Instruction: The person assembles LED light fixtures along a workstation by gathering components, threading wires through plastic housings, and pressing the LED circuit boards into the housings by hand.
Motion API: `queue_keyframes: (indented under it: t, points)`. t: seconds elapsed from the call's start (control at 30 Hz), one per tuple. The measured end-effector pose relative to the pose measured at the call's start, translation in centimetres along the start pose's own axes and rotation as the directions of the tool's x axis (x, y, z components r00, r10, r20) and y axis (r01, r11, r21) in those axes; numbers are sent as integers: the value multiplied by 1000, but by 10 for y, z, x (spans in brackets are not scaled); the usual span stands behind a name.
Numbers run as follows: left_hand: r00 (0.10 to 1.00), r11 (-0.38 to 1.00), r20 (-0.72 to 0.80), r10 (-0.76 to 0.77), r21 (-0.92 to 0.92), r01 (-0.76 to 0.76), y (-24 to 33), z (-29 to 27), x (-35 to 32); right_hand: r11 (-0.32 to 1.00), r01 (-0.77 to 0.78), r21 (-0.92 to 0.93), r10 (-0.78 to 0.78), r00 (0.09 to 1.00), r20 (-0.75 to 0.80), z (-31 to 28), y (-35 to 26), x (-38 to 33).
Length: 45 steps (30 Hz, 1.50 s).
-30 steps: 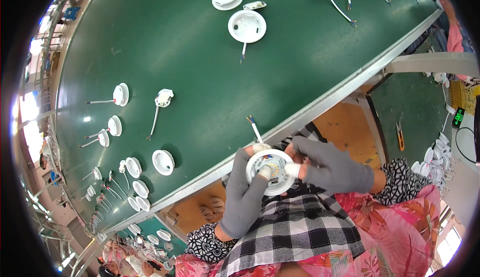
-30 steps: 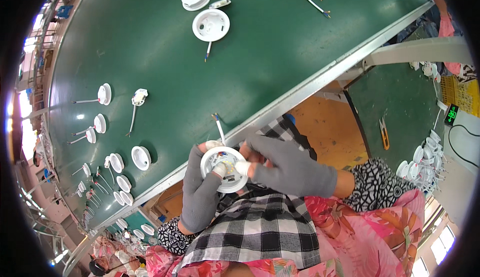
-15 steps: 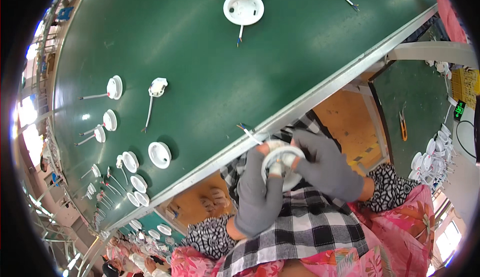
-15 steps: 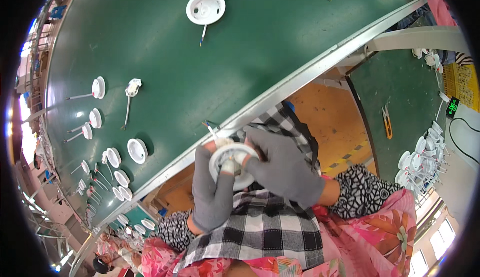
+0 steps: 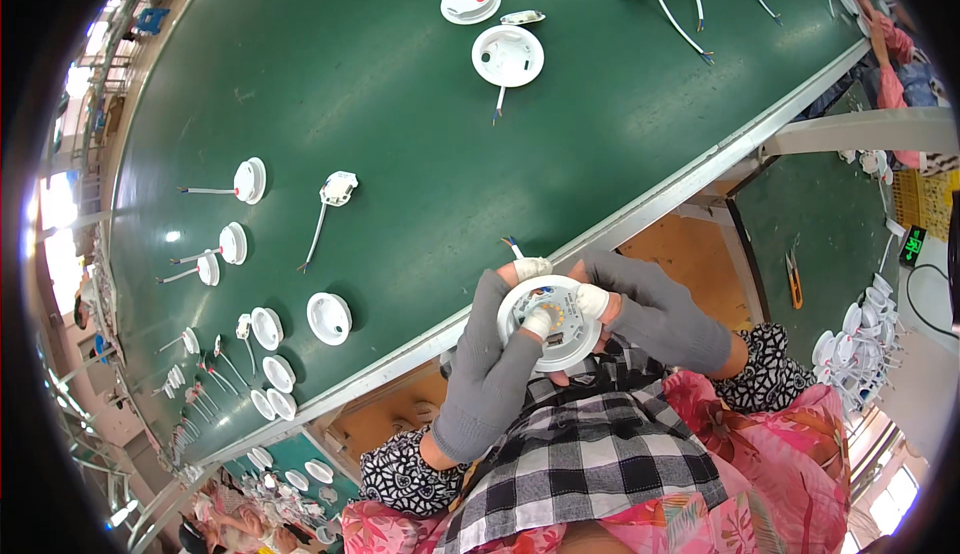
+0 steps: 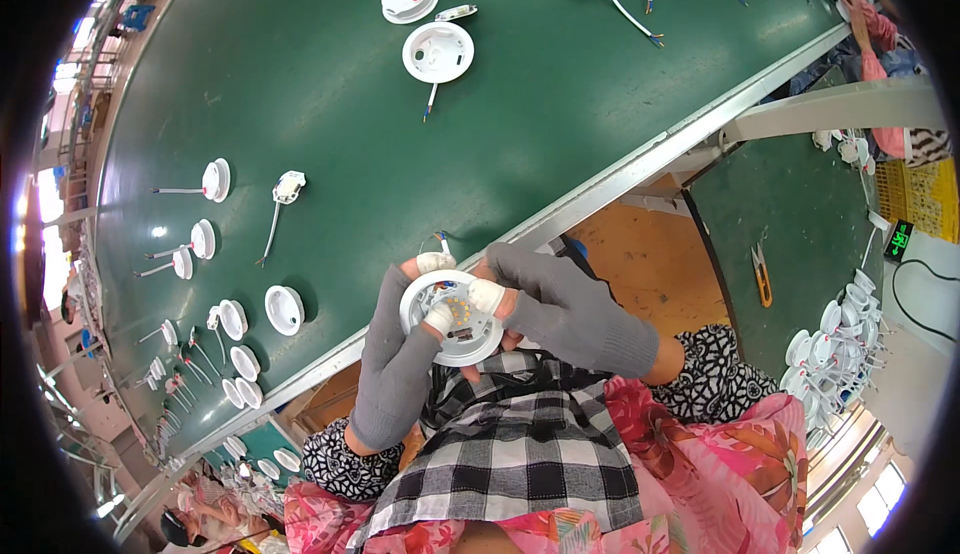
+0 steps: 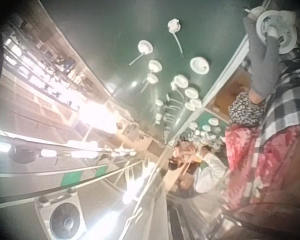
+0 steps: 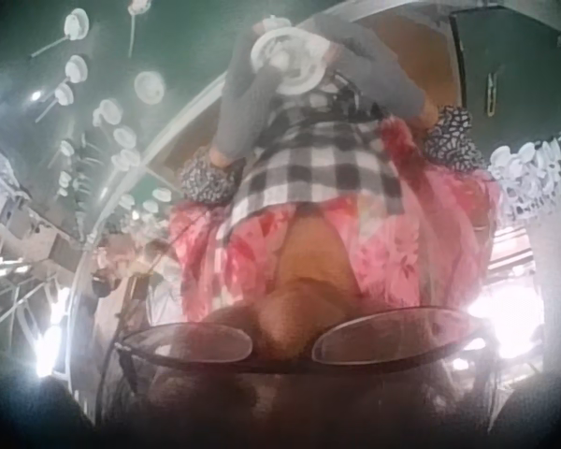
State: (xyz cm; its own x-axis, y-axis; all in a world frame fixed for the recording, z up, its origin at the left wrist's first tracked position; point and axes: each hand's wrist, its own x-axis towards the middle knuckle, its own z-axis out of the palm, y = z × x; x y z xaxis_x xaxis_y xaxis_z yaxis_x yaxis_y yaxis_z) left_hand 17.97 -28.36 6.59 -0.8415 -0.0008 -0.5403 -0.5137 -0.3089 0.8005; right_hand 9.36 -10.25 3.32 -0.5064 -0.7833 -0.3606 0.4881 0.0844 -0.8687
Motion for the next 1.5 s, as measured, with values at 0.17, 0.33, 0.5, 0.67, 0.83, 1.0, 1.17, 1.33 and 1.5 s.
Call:
queue_keyframes:
  t: [0.17, 0.33, 0.5, 0.67, 0.83, 1.0, 1.17, 1.33, 1.5]
  points:
    - [994, 994, -6, -105, -8, 105, 2, -1, 6, 995, -31, -90, 29, 999, -32, 7, -5, -4]
    - [992, 993, -43, -119, -26, 118, -3, -2, 11, 995, -16, -103, 11, 999, -51, 12, -2, -7]
    - [989, 989, -75, -126, -89, 119, -5, 3, 11, 999, 19, -35, -23, 993, -115, 17, -1, -5]
    - [985, 986, -101, -137, -109, 126, -6, 5, 12, 993, 0, -114, -17, 988, -151, 19, 1, -5]
    - [981, 983, -146, -129, -152, 107, -7, 9, 8, 997, -23, -78, 9, 986, -167, 26, -1, -6]
    - [988, 978, -74, -138, -169, 124, 1, 5, 12, 996, -17, -85, 1, 983, -183, 23, -6, -4]
    - [991, 971, 1, -135, -201, 132, 0, 1, 7, 997, -38, 66, 50, 982, -180, 22, -4, -4]
    - [986, 971, 46, -159, -174, 164, 0, -3, 3, 999, -38, 39, 45, 979, -197, 21, 5, -5]
    - [987, 970, 59, -152, -182, 160, 2, -5, 3, 998, -27, 60, 40, 975, -219, 25, 8, -4]
